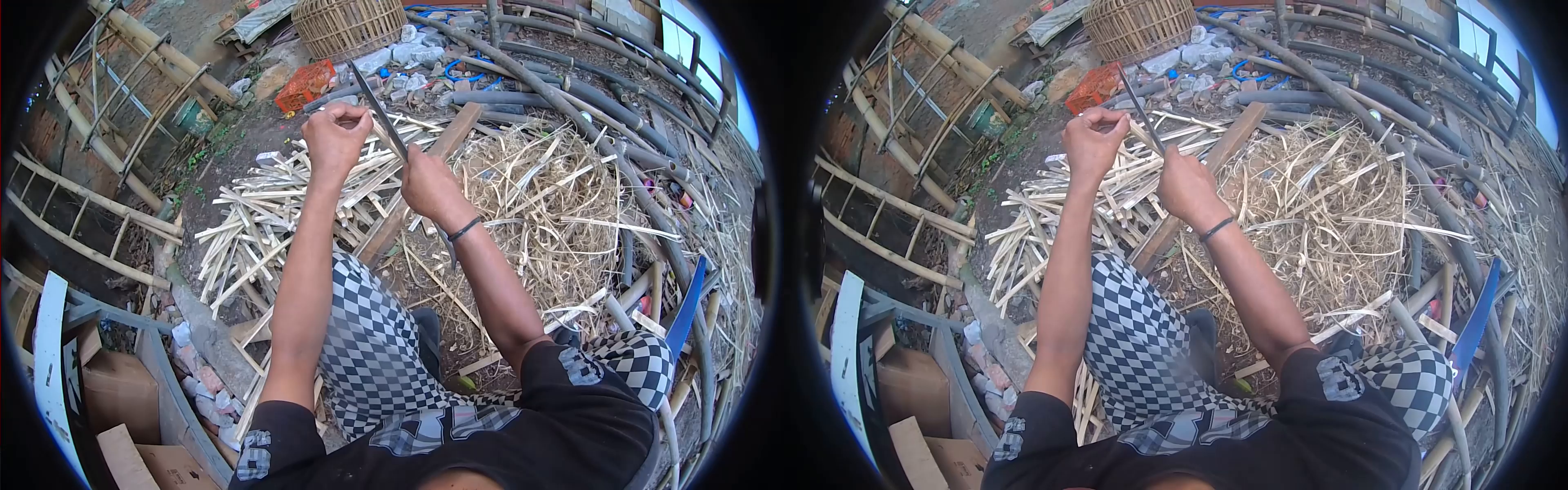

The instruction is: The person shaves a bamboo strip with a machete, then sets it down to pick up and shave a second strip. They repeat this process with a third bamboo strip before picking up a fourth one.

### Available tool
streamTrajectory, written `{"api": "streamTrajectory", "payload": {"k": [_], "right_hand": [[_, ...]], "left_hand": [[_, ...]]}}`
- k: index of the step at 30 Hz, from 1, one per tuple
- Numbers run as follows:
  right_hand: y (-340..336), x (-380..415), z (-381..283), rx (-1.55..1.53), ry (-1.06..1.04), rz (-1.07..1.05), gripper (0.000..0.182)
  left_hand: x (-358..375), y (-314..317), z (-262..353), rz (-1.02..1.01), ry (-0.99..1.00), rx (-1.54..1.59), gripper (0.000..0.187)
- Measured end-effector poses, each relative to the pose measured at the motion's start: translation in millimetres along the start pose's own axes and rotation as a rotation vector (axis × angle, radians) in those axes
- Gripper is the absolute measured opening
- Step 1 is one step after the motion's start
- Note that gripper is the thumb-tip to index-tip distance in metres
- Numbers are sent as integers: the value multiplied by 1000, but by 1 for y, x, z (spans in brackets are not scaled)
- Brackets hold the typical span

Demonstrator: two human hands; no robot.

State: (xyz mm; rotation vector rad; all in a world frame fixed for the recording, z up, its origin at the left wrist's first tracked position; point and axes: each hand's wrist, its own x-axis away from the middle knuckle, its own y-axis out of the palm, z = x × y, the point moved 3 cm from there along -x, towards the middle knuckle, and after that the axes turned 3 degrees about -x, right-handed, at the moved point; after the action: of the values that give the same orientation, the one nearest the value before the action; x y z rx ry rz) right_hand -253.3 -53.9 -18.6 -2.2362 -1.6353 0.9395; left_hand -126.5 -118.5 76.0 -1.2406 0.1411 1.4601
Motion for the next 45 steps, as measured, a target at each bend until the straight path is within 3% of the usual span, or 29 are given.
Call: {"api": "streamTrajectory", "payload": {"k": [4,7,9,11,16,19,20,21,23,29,33,37,40,45], "right_hand": [[-23,3,-20,-88,-30,152,21],[4,-5,17,-76,14,207,20],[17,-9,32,-121,2,151,20],[27,-9,29,-45,1,49,20],[-15,9,-24,-150,23,90,25],[29,2,37,-24,146,103,19],[51,-1,69,-45,155,25,26],[56,-2,78,-45,145,42,26],[61,0,88,65,199,-24,28],[61,13,93,-59,250,-1,26],[62,29,88,-106,236,15,26],[62,40,80,-142,272,54,26],[54,40,62,-89,253,8,29],[28,27,7,-201,144,107,24]], "left_hand": [[3,15,19,-57,34,72,12],[2,15,22,-42,88,45,13],[-6,3,16,-2,148,-72,13],[-13,-7,4,-56,16,-206,13],[-11,-1,8,-106,53,-94,15],[-9,1,13,-64,120,-166,15],[-12,-2,9,-68,101,-208,13],[-16,-3,0,-58,118,-206,13],[-19,4,-26,-133,-39,19,13],[-8,17,-28,-68,-110,186,26],[-10,19,-34,-11,-263,335,22],[-15,21,-40,-164,-293,329,28],[-11,28,-33,-209,-378,498,14],[-9,24,-16,-291,-283,412,14]]}}
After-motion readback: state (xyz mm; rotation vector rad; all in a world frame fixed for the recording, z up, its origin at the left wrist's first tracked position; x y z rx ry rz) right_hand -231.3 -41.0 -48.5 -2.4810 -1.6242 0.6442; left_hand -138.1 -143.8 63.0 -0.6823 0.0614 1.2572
